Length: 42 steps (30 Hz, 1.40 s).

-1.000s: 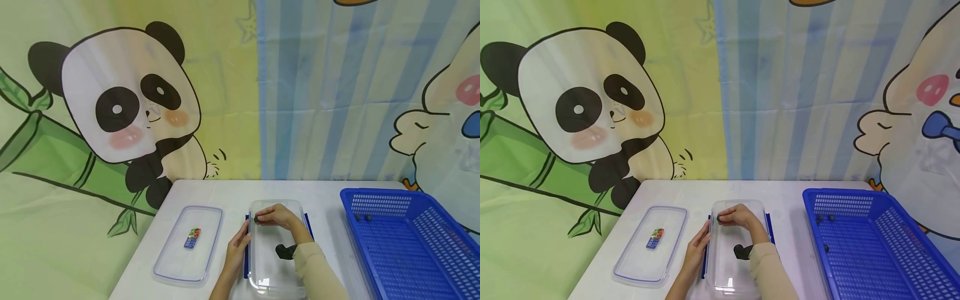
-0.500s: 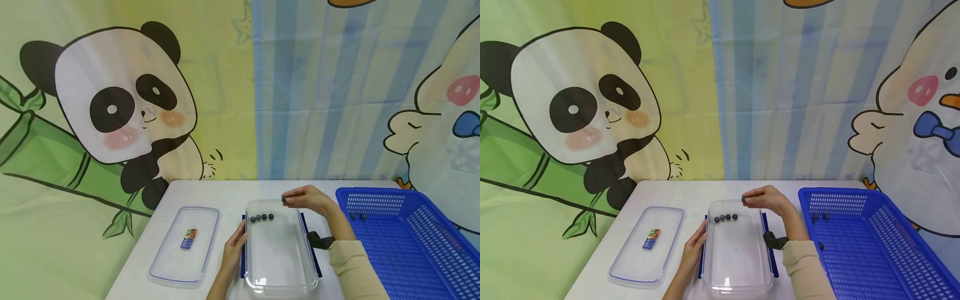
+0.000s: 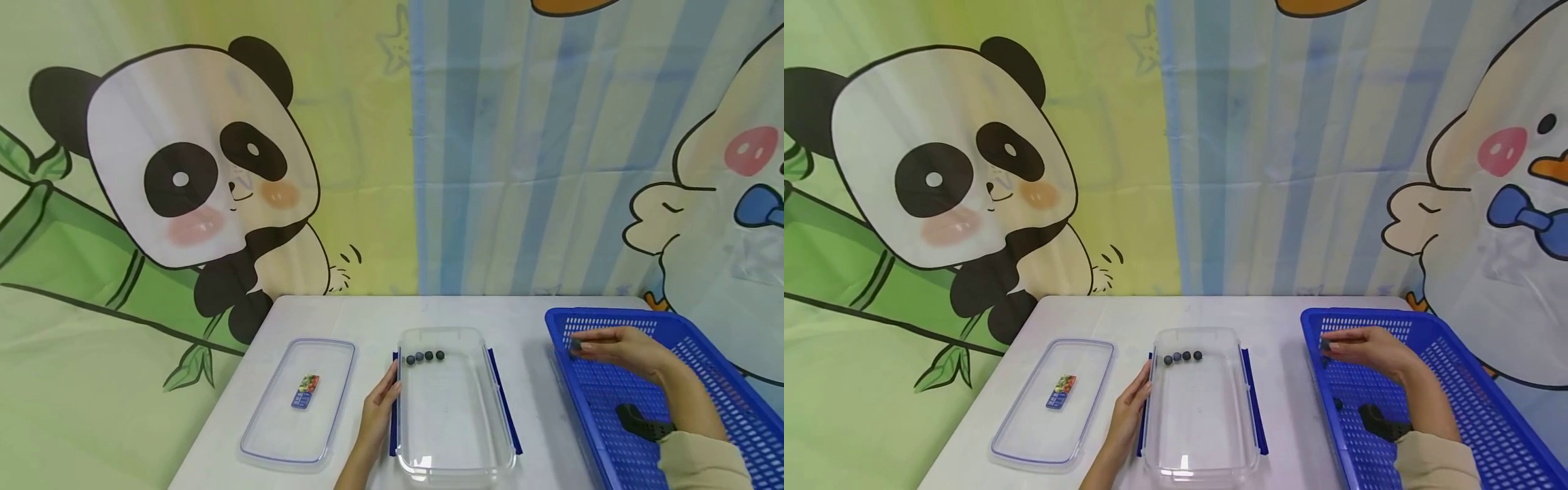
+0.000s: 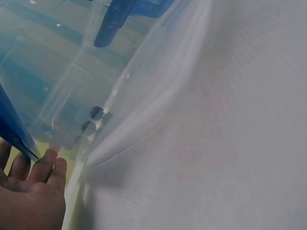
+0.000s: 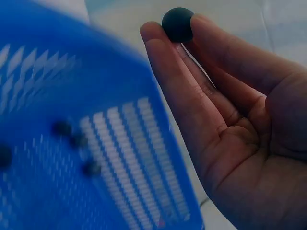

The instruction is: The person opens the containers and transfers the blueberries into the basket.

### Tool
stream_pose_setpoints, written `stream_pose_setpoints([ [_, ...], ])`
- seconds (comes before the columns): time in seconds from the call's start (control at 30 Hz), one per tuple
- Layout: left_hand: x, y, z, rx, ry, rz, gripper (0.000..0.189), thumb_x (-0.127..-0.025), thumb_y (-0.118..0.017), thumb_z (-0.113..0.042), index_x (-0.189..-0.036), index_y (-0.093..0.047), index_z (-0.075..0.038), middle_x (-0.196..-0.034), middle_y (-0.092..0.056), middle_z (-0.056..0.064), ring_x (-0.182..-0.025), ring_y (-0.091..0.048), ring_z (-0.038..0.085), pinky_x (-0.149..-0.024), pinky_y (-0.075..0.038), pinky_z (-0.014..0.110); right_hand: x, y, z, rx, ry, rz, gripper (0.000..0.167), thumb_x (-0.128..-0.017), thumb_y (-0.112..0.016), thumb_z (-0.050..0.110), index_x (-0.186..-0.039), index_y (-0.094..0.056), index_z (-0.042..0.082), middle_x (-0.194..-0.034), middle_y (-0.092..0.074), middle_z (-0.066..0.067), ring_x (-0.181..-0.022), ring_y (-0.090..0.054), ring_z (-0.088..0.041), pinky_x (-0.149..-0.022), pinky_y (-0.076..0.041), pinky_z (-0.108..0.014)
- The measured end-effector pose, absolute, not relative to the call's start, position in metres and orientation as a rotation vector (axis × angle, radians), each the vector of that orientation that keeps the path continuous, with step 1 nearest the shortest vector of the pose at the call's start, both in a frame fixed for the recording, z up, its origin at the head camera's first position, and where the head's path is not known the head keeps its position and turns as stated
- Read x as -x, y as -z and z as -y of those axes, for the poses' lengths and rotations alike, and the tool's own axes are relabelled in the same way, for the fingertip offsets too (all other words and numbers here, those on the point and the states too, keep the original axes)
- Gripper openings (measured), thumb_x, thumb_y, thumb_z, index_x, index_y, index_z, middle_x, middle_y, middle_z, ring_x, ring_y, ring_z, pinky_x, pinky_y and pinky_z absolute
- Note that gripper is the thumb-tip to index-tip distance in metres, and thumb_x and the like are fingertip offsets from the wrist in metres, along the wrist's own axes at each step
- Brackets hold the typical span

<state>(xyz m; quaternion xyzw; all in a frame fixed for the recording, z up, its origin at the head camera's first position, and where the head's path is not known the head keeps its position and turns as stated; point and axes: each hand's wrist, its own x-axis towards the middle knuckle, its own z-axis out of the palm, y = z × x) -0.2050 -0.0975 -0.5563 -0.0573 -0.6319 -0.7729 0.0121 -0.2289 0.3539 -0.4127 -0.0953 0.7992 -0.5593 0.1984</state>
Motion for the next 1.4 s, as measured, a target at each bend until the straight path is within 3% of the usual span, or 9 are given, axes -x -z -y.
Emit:
stream_pose_setpoints([
  [0.27, 0.205, 0.560, 0.102, 0.185, 2.412, 1.958, 0.049, -0.092, -0.057, -0.024, -0.138, -0.043, -0.014, -0.144, -0.036, -0.004, -0.134, -0.025, 0.014, -0.102, -0.024, 0.012, 0.213, 0.448, -0.409, 0.180, 1.554, -2.150, 0.044, -0.095, -0.052, 0.016, -0.129, -0.045, -0.011, -0.122, -0.058, -0.016, -0.104, -0.060, -0.018, -0.092, -0.046, -0.043],
  [0.47, 0.204, 0.559, 0.102, 0.195, 2.414, 1.949, 0.049, -0.092, -0.056, -0.025, -0.139, -0.043, -0.015, -0.145, -0.035, -0.003, -0.134, -0.025, 0.013, -0.103, -0.024, 0.013, 0.212, 0.464, -0.425, 0.178, 1.701, -1.931, 0.034, -0.095, -0.049, 0.007, -0.126, -0.051, -0.008, -0.118, -0.060, -0.012, -0.105, -0.060, -0.022, -0.091, -0.047, -0.041],
  [0.7, 0.204, 0.559, 0.099, 0.227, 2.404, 1.941, 0.050, -0.092, -0.056, -0.025, -0.139, -0.042, -0.013, -0.145, -0.035, -0.001, -0.134, -0.025, 0.014, -0.103, -0.025, 0.013, 0.210, 0.470, -0.434, 0.119, 1.698, -1.927, 0.037, -0.095, -0.050, 0.010, -0.127, -0.049, -0.008, -0.117, -0.060, -0.005, -0.105, -0.060, -0.021, -0.092, -0.046, -0.042],
  [1.1, 0.203, 0.557, 0.097, 0.166, 2.372, 1.992, 0.048, -0.092, -0.056, -0.026, -0.138, -0.044, -0.018, -0.144, -0.036, -0.004, -0.134, -0.026, 0.014, -0.102, -0.024, 0.013, 0.205, 0.473, -0.435, 0.074, 1.704, -1.971, 0.040, -0.095, -0.050, 0.009, -0.126, -0.045, -0.015, -0.113, -0.063, -0.016, -0.101, -0.062, -0.021, -0.089, -0.049, -0.039],
  [1.23, 0.201, 0.554, 0.097, 0.245, 2.382, 1.966, 0.049, -0.093, -0.054, -0.015, -0.140, -0.040, -0.012, -0.147, -0.030, 0.002, -0.136, -0.022, 0.018, -0.102, -0.024, 0.013, 0.205, 0.473, -0.434, 0.047, 1.725, -1.954, 0.039, -0.095, -0.050, 0.009, -0.126, -0.047, -0.014, -0.112, -0.063, -0.016, -0.101, -0.062, -0.022, -0.090, -0.048, -0.041],
  [1.4, 0.200, 0.551, 0.097, 0.387, 2.425, 1.933, 0.062, -0.088, -0.057, 0.000, -0.143, -0.031, -0.006, -0.151, -0.019, 0.011, -0.138, -0.013, 0.024, -0.104, -0.021, 0.013, 0.204, 0.471, -0.432, 0.027, 1.768, -1.916, 0.033, -0.094, -0.051, 0.009, -0.123, -0.053, -0.009, -0.111, -0.063, -0.016, -0.102, -0.061, -0.025, -0.091, -0.047, -0.042],
])
